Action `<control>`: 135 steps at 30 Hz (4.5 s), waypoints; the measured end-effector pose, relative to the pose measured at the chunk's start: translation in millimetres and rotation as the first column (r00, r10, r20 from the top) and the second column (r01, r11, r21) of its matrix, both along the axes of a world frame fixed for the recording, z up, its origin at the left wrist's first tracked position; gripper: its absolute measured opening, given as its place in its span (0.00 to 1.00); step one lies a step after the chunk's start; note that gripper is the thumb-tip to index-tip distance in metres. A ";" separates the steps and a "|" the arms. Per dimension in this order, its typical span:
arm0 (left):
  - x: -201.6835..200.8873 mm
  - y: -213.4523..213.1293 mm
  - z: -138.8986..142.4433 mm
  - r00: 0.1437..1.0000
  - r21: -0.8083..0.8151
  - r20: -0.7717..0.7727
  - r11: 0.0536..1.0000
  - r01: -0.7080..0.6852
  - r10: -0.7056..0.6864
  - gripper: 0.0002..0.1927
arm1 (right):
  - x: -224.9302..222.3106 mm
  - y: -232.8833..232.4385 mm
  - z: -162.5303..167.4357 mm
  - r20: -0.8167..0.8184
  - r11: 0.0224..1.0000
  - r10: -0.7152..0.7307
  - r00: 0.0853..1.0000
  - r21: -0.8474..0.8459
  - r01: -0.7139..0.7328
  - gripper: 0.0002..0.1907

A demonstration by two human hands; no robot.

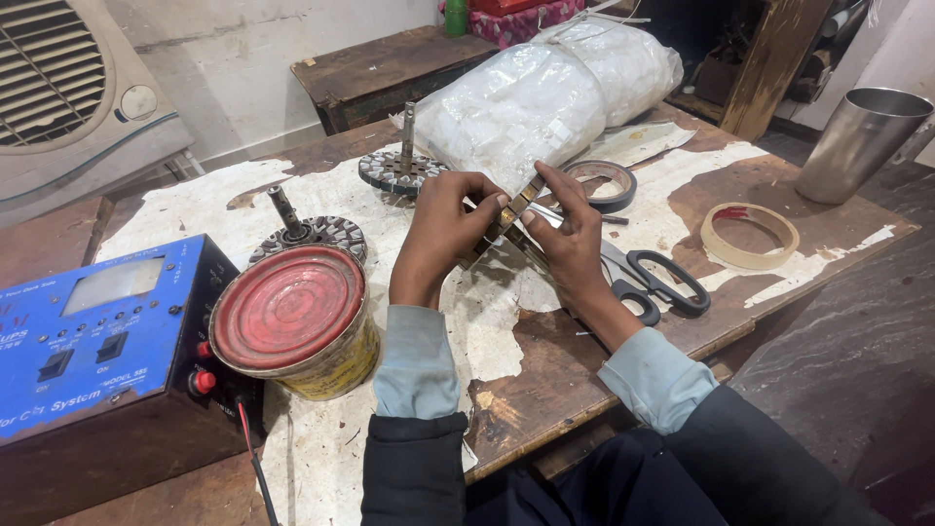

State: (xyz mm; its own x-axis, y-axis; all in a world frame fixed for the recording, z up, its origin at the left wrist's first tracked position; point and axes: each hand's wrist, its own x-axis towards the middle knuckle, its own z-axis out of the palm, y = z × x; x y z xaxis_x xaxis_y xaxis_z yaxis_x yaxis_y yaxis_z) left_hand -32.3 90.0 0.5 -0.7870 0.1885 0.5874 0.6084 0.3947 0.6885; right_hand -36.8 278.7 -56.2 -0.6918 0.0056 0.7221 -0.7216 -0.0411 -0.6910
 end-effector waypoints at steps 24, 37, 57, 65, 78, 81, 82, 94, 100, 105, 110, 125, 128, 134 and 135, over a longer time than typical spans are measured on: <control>-92.4 -74.2 -47.1 1.000 -0.054 -0.010 0.999 -0.004 0.003 0.10 | -107.7 -79.7 -59.8 0.039 0.995 0.088 0.995 0.037 -0.089 0.35; -67.2 -30.1 -43.7 1.000 -0.029 0.021 1.000 0.003 -0.002 0.10 | -70.3 -31.1 -51.0 -0.043 0.977 -0.103 0.994 0.183 0.109 0.33; -58.8 -33.7 -32.3 1.000 0.073 0.015 0.997 -0.011 0.010 0.09 | -56.2 -41.5 -34.9 -0.080 0.956 -0.109 0.991 0.263 0.127 0.35; -50.4 -34.5 -31.3 0.998 0.023 0.021 0.998 -0.052 0.052 0.10 | -46.9 -36.0 -37.2 -0.093 0.959 -0.108 0.990 0.253 0.129 0.36; -20.1 -40.0 -19.5 0.998 0.045 0.049 0.998 -0.032 0.030 0.11 | -25.7 -44.4 -29.0 -0.058 0.986 -0.068 0.996 0.149 0.076 0.35; -10.7 -48.6 -13.9 0.999 0.037 0.022 0.999 -0.025 0.025 0.11 | -16.7 -54.3 -23.8 -0.063 0.988 -0.067 0.996 0.136 0.075 0.34; -7.6 -50.0 -12.1 1.000 0.032 0.008 0.999 -0.022 0.022 0.11 | -14.0 -57.1 -21.9 -0.065 0.989 -0.063 0.996 0.129 0.070 0.34; 16.4 -44.2 -4.1 0.997 0.050 0.031 0.997 -0.066 0.064 0.11 | 7.2 -53.0 -15.9 -0.063 0.996 -0.026 0.998 0.085 0.032 0.34; 33.9 -44.3 3.4 0.988 0.070 0.123 0.993 -0.099 0.090 0.11 | 27.7 -56.4 -1.9 -0.006 0.996 0.000 1.000 0.086 0.001 0.35; 35.6 -46.1 8.9 0.992 0.053 0.064 0.993 -0.108 0.104 0.11 | 37.8 -56.9 5.1 0.072 0.996 0.093 0.993 0.000 -0.094 0.33; 40.9 -48.0 -5.4 0.994 0.059 0.033 0.992 -0.107 0.105 0.10 | 46.1 -66.5 -1.0 0.040 0.992 0.126 0.991 -0.022 -0.125 0.31; 45.1 -54.1 -3.6 0.988 0.037 0.052 0.988 -0.147 0.145 0.12 | 49.4 -72.8 -3.2 0.084 0.996 0.093 0.992 -0.014 -0.092 0.32; 47.5 -63.4 -3.1 0.987 0.032 0.100 0.991 -0.131 0.127 0.12 | 48.1 -76.5 -4.2 0.076 0.998 0.051 0.996 0.030 -0.053 0.34; 50.3 -71.5 -2.8 0.988 0.042 0.127 0.995 -0.093 0.087 0.13 | 48.8 -87.4 -4.0 0.123 0.997 0.065 0.990 0.032 -0.069 0.38; 50.9 -73.0 -2.9 0.988 0.063 0.139 0.995 -0.075 0.065 0.14 | 48.9 -87.5 -3.9 0.078 0.997 0.035 0.996 0.070 -0.041 0.38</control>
State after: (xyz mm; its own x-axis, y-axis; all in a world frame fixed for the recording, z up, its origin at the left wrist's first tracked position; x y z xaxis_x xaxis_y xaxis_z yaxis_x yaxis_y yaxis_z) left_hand 18.6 17.0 -2.4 -0.8708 0.0935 0.4826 0.4790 0.3825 0.7901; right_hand 12.1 191.1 -60.1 -0.7441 -0.0716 0.6643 -0.6650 -0.0159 -0.7466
